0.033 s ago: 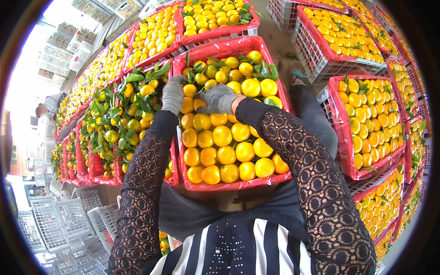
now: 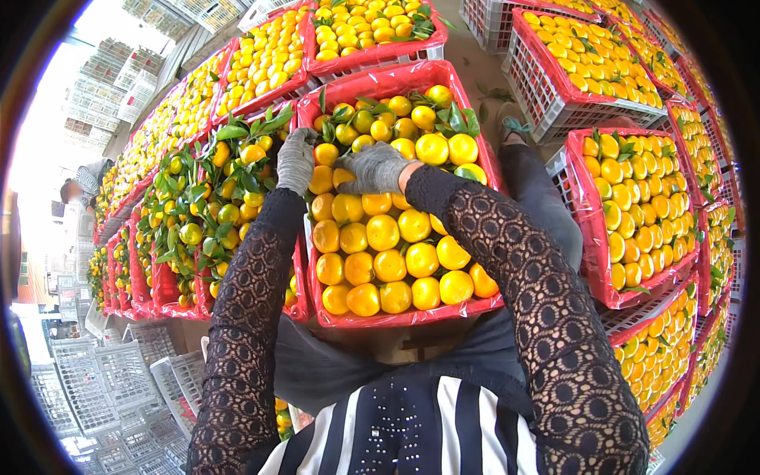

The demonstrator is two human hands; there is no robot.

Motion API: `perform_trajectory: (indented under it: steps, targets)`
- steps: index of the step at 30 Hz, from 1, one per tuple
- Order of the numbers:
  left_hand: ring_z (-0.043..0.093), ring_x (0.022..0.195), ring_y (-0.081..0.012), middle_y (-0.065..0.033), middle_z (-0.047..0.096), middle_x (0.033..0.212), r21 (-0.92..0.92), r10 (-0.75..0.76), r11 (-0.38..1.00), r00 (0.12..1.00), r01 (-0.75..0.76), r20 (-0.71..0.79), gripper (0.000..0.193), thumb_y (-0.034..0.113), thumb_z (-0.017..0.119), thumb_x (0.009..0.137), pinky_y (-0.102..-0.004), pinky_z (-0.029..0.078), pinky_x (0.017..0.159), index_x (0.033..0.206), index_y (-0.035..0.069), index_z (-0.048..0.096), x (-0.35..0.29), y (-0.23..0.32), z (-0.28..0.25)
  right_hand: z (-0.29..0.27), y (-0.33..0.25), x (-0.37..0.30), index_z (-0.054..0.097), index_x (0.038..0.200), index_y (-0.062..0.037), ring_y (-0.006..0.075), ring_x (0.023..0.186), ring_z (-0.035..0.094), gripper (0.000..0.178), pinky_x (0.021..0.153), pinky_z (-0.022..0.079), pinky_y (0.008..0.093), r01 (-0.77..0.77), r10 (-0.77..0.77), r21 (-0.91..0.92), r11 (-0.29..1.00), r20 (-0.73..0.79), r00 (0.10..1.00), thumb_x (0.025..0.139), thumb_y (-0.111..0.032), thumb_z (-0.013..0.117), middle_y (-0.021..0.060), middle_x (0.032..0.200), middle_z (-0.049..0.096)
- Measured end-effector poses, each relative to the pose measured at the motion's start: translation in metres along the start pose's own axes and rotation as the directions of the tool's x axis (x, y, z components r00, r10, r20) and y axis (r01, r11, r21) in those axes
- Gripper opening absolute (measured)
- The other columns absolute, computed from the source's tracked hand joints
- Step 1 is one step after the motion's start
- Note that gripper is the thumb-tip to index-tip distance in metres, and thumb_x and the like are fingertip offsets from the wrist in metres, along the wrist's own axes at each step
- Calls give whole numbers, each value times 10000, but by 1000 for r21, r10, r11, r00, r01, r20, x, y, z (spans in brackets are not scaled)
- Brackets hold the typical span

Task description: The person sits among red crates of oranges and repeatedly picks individual fruits, removes leaves, and transfers them into a white basket. The person continues this sorting process across multiple crates.

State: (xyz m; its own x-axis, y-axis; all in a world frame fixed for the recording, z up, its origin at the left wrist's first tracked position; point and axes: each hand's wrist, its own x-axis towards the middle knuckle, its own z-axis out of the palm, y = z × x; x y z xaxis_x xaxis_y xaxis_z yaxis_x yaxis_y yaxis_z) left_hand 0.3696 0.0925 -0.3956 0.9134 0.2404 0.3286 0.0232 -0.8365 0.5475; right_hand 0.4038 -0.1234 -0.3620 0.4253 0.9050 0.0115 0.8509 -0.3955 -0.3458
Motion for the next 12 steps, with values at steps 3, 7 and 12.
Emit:
perform_trajectory:
  steps: [3, 7, 12]
  targets:
    - [648, 914, -305, -172, 663, 979, 4, 222, 975, 971, -223, 92, 242, 18, 513, 898, -368, 511, 804, 1118, 68, 602, -13, 19, 7, 3, 20, 11, 505, 1289, -121, 416, 957, 627, 503, 824, 487, 498, -130, 133, 403, 906, 22, 991, 931, -475, 483, 231, 1000, 662]
    - [646, 977, -356, -188, 672, 1004, -116, 137, 988, 911, -100, 388, 278, 161, 562, 953, -395, 509, 821, 1218, 75, 567, -14, 51, 14, -7, 70, 1, 589, 1073, -103, 415, 912, 626, 308, 773, 489, 488, -70, 105, 226, 972, -145, 984, 963, -352, 446, 198, 968, 671]
    - [563, 1140, -363, -192, 647, 1128, 208, 111, 937, 803, -280, 585, 449, 432, 481, 965, -441, 441, 954, 1264, 107, 561, -22, 95, 9, -23, 77, -34, 627, 1222, -168, 303, 1101, 602, 437, 952, 457, 404, -115, 99, 102, 988, 153, 983, 943, -473, 485, 168, 1151, 648]
